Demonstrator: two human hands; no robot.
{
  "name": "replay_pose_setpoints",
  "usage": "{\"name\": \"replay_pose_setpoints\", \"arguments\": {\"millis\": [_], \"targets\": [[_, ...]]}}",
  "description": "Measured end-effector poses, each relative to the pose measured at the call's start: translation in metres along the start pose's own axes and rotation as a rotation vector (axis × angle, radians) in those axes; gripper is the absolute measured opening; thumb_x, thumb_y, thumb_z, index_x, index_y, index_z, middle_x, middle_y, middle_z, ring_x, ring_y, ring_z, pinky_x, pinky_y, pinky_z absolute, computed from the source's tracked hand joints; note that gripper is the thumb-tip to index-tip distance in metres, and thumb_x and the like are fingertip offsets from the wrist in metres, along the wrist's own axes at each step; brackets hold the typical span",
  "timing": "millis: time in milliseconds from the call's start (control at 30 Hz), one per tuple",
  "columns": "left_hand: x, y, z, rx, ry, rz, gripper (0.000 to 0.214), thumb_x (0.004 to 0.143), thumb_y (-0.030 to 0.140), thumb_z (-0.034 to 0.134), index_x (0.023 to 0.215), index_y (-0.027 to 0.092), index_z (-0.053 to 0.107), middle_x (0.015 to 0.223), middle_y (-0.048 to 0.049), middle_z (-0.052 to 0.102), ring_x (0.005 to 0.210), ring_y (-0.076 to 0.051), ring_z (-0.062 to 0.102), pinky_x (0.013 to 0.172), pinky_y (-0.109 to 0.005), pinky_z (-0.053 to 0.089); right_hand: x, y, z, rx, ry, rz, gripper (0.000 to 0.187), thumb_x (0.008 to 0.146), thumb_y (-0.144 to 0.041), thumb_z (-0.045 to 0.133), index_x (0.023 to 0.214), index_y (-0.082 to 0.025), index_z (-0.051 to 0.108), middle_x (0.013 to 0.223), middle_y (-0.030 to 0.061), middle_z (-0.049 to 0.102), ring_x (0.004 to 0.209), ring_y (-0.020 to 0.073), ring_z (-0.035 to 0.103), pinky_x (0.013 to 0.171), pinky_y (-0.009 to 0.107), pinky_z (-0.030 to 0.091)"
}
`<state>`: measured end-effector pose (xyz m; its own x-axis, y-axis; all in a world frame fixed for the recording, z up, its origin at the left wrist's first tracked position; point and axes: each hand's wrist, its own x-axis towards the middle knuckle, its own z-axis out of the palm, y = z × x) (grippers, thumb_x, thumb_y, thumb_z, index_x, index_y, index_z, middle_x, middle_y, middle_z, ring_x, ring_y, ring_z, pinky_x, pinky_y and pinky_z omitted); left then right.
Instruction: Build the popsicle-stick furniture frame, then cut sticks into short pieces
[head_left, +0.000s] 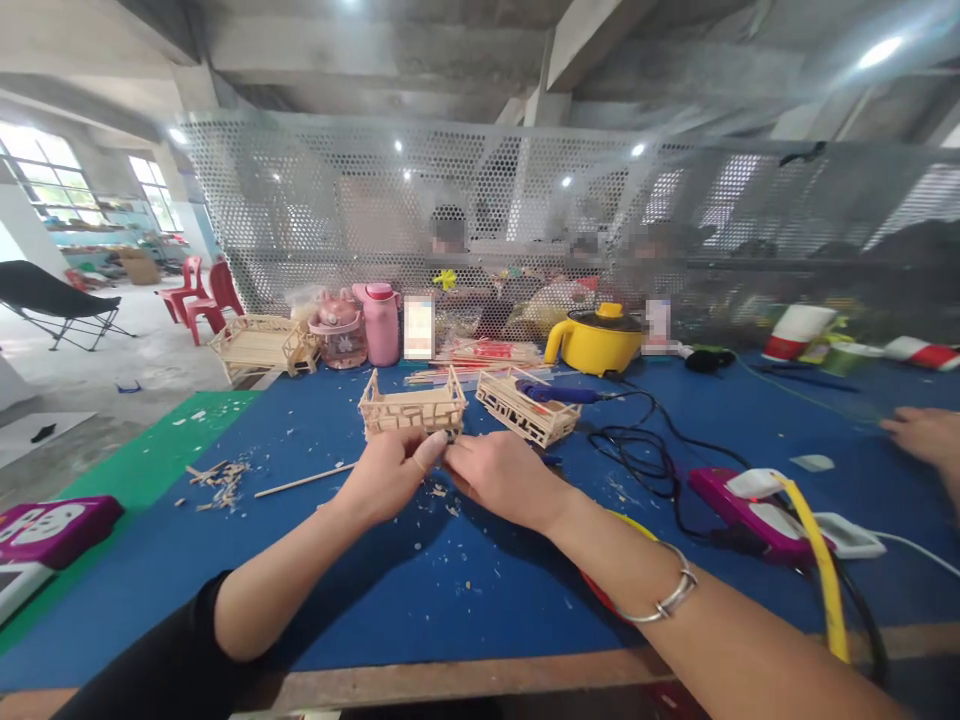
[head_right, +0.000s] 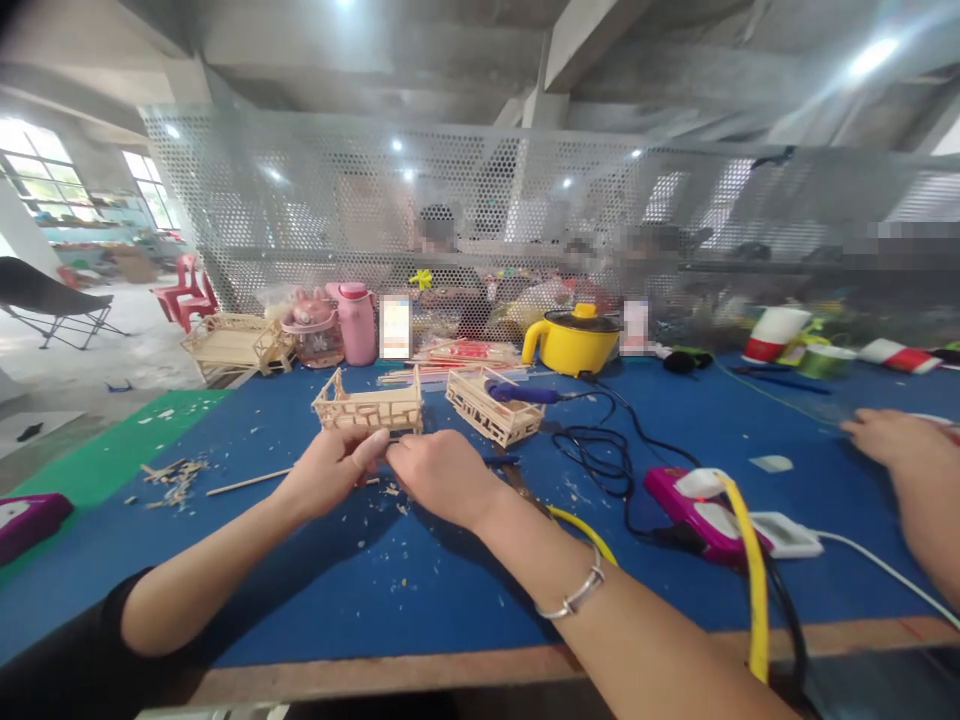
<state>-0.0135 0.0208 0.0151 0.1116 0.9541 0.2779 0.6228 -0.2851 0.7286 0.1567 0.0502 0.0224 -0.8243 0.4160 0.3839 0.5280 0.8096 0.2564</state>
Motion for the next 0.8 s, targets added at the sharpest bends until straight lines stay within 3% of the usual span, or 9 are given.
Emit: {"name": "replay_pose_setpoints", "arguments": {"millis": [100, 233, 400, 567, 633, 700, 800], "targets": [[-0.001, -0.005, -0.002, -0.123, -0.111, 0.014, 0.045, 0.085, 0.051, 0.033, 0.061, 0.017, 0.051, 0.053, 0.0013, 0.052, 0.051, -0.012, 0.05, 0.051, -0.023, 0.037, 0.001, -0.005, -0.003, -0.087, -0.002, -0.076, 0.02, 0.089, -0.02, 0.038, 0.081, -0.016, 0.056, 0.072, 0.0036, 0.062, 0.061, 0.0136, 0.055, 0.053, 0.027, 0.028], [-0.008, -0.008, -0.008, -0.19, -0.232, 0.041, 0.038, 0.083, 0.049, 0.04, 0.076, 0.016, 0.058, 0.064, 0.0004, 0.058, 0.055, -0.012, 0.05, 0.052, -0.022, 0.037, -0.003, -0.007, -0.006, -0.14, 0.03, -0.04, 0.021, 0.088, -0.021, 0.039, 0.073, -0.017, 0.054, 0.066, 0.0022, 0.058, 0.06, 0.0133, 0.053, 0.055, 0.028, 0.027], [-0.012, -0.012, -0.007, -0.001, -0.257, 0.239, 0.036, 0.085, 0.037, 0.036, 0.066, 0.015, 0.058, 0.062, -0.0008, 0.058, 0.059, -0.012, 0.05, 0.056, -0.022, 0.036, -0.007, -0.013, -0.008, -0.165, -0.014, -0.051, 0.021, 0.087, -0.021, 0.039, 0.072, -0.017, 0.053, 0.066, 0.0017, 0.057, 0.06, 0.0135, 0.052, 0.055, 0.027, 0.027], [-0.014, -0.014, -0.007, 0.116, -0.289, 0.279, 0.029, 0.081, 0.026, 0.038, 0.061, 0.016, 0.056, 0.058, -0.0001, 0.055, 0.055, -0.011, 0.047, 0.054, -0.022, 0.032, -0.007, -0.022, -0.009, -0.124, -0.082, -0.032, 0.021, 0.088, -0.021, 0.039, 0.075, -0.017, 0.056, 0.07, 0.0025, 0.06, 0.064, 0.0141, 0.055, 0.056, 0.027, 0.03], [-0.013, -0.016, -0.007, 0.083, -0.258, 0.284, 0.031, 0.082, 0.026, 0.035, 0.061, 0.016, 0.055, 0.059, -0.0003, 0.056, 0.057, -0.011, 0.048, 0.055, -0.022, 0.033, -0.009, -0.022, -0.014, -0.044, -0.089, 0.073, 0.023, 0.091, -0.026, 0.036, 0.084, -0.018, 0.057, 0.077, 0.0027, 0.063, 0.071, 0.014, 0.058, 0.059, 0.026, 0.032], [-0.013, -0.018, -0.007, 0.032, -0.22, 0.264, 0.033, 0.083, 0.027, 0.033, 0.063, 0.016, 0.056, 0.06, -0.0003, 0.057, 0.058, -0.012, 0.05, 0.056, -0.023, 0.034, -0.015, -0.02, -0.02, 0.011, -0.133, 0.271, 0.029, 0.091, -0.038, 0.035, 0.086, -0.02, 0.058, 0.08, 0.003, 0.065, 0.073, 0.0151, 0.06, 0.058, 0.025, 0.034], [-0.012, -0.021, -0.005, -0.04, -0.181, 0.243, 0.033, 0.084, 0.029, 0.032, 0.066, 0.017, 0.057, 0.062, -0.0002, 0.059, 0.059, -0.012, 0.051, 0.057, -0.023, 0.036, -0.03, -0.019, -0.024, -0.007, -0.342, 0.53, 0.037, 0.081, -0.054, 0.044, 0.073, -0.02, 0.057, 0.07, 0.0051, 0.066, 0.065, 0.0204, 0.062, 0.051, 0.026, 0.032]]}}
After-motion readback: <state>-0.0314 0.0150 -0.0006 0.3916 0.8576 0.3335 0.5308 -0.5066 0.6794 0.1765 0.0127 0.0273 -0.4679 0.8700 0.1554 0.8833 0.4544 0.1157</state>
